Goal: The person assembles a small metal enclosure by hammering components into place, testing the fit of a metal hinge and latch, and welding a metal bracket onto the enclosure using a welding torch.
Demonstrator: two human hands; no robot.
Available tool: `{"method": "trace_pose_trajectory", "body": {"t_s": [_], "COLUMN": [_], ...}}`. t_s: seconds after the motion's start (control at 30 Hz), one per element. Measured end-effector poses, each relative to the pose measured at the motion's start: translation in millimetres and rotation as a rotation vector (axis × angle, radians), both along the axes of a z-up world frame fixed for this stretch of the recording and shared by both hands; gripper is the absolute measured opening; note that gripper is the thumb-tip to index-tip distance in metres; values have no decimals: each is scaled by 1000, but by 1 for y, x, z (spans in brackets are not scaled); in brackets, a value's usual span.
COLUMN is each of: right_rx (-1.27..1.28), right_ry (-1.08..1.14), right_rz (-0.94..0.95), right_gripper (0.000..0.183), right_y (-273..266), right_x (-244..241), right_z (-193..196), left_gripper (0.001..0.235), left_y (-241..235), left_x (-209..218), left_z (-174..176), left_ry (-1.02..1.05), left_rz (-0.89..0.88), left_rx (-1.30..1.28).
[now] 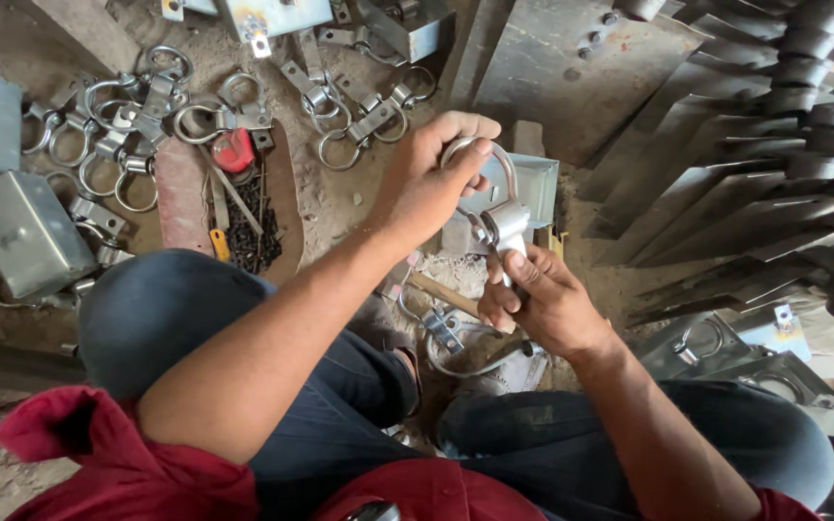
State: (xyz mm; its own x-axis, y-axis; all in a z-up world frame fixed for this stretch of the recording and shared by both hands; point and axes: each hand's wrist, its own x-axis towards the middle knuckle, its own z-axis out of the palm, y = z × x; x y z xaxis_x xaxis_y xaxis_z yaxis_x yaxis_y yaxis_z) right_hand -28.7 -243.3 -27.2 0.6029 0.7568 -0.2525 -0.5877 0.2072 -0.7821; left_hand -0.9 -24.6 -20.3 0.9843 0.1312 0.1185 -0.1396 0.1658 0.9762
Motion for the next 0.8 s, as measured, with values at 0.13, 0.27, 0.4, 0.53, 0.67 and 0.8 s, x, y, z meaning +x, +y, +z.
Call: {"method": "trace_pose_trajectory", "body": {"t_s": [0.13, 0.27, 0.4, 0.53, 0.67, 0.8], "right_rx": [-151, -492, -731, -857, -997, -992], "right_ry": [-33, -336, -616, -786, -811, -1089], "right_rz": [-49, -173, -253, -374, -347, -372], "right_gripper": [33, 34, 32, 30, 30, 27], "right_y": [2, 12, 7, 9, 14, 5], "right_x": [-2, 6, 10, 11, 8, 12], "right_z": [-1, -8, 16, 34, 30, 17], "left_gripper": [21, 21, 19, 23, 26, 33], "left_y": [-4, 4, 16, 18, 17, 34], "left_x": [-1, -10, -5, -6, -3, 8], "left_z": [-2, 7, 20, 26, 22, 17], "left_ry": [-36, -372, -268, -498, -284, -469], "left_rz": [86, 210, 96, -4, -145, 171], "left_rx": [109, 739, 771, 777, 1014, 905]}}
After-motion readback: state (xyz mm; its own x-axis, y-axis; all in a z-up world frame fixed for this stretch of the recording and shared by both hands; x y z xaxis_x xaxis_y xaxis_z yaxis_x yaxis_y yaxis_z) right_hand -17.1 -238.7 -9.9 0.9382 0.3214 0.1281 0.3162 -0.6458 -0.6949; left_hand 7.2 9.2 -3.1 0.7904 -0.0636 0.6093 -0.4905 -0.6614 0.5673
